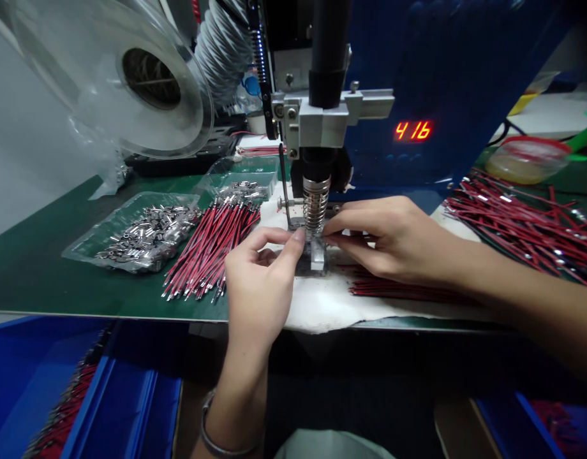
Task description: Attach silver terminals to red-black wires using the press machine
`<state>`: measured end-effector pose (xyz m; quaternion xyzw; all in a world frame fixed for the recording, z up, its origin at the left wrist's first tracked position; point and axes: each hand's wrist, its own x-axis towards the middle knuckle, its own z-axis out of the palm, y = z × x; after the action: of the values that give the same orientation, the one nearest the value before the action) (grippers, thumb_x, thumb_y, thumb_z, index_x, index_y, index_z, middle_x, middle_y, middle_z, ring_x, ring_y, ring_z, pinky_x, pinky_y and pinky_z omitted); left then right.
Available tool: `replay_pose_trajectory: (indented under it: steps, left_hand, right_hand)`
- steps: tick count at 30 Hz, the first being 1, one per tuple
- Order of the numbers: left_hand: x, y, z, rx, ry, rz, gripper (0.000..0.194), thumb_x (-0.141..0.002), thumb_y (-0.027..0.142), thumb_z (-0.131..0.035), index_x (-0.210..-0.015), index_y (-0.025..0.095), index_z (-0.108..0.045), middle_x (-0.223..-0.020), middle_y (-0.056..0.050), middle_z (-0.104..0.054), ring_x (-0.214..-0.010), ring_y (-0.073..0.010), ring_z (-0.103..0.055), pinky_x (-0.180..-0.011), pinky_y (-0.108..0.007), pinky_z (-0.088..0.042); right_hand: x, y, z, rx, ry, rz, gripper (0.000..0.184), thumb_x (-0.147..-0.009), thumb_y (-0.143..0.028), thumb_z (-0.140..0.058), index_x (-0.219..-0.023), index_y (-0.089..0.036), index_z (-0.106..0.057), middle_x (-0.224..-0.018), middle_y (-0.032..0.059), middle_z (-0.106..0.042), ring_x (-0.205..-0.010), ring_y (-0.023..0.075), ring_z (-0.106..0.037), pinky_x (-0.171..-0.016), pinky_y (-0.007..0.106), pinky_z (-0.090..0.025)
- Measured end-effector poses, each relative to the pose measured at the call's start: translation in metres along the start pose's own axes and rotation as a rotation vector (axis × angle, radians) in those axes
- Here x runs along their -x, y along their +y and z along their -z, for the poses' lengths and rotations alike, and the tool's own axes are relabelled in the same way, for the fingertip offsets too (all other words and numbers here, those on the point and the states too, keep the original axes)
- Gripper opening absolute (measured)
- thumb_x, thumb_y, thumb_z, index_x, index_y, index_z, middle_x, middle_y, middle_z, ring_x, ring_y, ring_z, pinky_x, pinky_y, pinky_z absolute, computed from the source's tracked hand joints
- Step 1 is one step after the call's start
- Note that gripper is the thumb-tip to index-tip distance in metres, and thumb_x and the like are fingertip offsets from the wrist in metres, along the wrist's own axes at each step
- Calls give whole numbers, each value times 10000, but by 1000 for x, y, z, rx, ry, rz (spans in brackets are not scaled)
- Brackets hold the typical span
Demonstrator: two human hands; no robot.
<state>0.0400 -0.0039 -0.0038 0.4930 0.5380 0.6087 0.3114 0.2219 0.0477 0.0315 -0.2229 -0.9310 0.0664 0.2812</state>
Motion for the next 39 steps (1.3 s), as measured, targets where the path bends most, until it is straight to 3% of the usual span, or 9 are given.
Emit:
replay_pose_trajectory:
  steps: [4, 7, 16, 22, 35, 39]
  left_hand:
    - [0, 0, 0, 15, -6, 46, 232, -747, 375, -769, -692, 181, -654, -551, 36, -512, -450, -67, -353, -423, -208, -242]
    - [0, 1, 0, 12, -3, 55, 230, -745, 376, -772, -689, 184, -656, -523, 40, -475, -448, -68, -334, -421, -209, -226]
    - [1, 0, 0, -2, 12, 40, 233, -735, 380, -782, -695, 178, -671, -583, 21, -535, -486, -75, -397, -451, -208, -295]
    - [1, 0, 1, 7, 13, 62, 241, -741, 394, -773, -700, 183, -665, -526, 35, -467, -456, -70, -325, -416, -214, -223]
    - [3, 1, 2, 2, -3, 54, 244, -757, 400, -762, -718, 183, -656, -519, 37, -453, -459, -72, -330, -415, -218, -224]
    - [4, 1, 1, 44, 65, 2, 222, -768, 380, -760, -743, 181, -664, -561, 38, -469, -473, -65, -339, -426, -214, -239]
  right_hand:
    - [0, -1, 0, -7, -4, -8, 156, -898, -102, -558, -964, -88, -698, -821, 53, -670, -686, 117, -572, -628, 228, -404]
    - [0, -1, 0, -14, -5, -13, 163, -900, -104, -553, -970, -92, -700, -833, 61, -677, -691, 124, -580, -628, 235, -408]
    - [0, -1, 0, -16, 9, -3, 154, -901, -108, -555, -959, -102, -698, -820, 54, -676, -677, 120, -574, -622, 232, -405]
    - [0, -1, -1, -19, 5, -5, 154, -902, -97, -553, -947, -79, -699, -809, 53, -662, -670, 110, -555, -618, 225, -397]
    - [1, -2, 0, 42, 25, -10, 146, -891, -122, -562, -937, -121, -701, -801, 51, -675, -675, 140, -595, -611, 252, -420]
    - [3, -3, 1, 47, 71, 22, 133, -901, -129, -563, -932, -136, -692, -811, 51, -693, -685, 143, -618, -614, 257, -441]
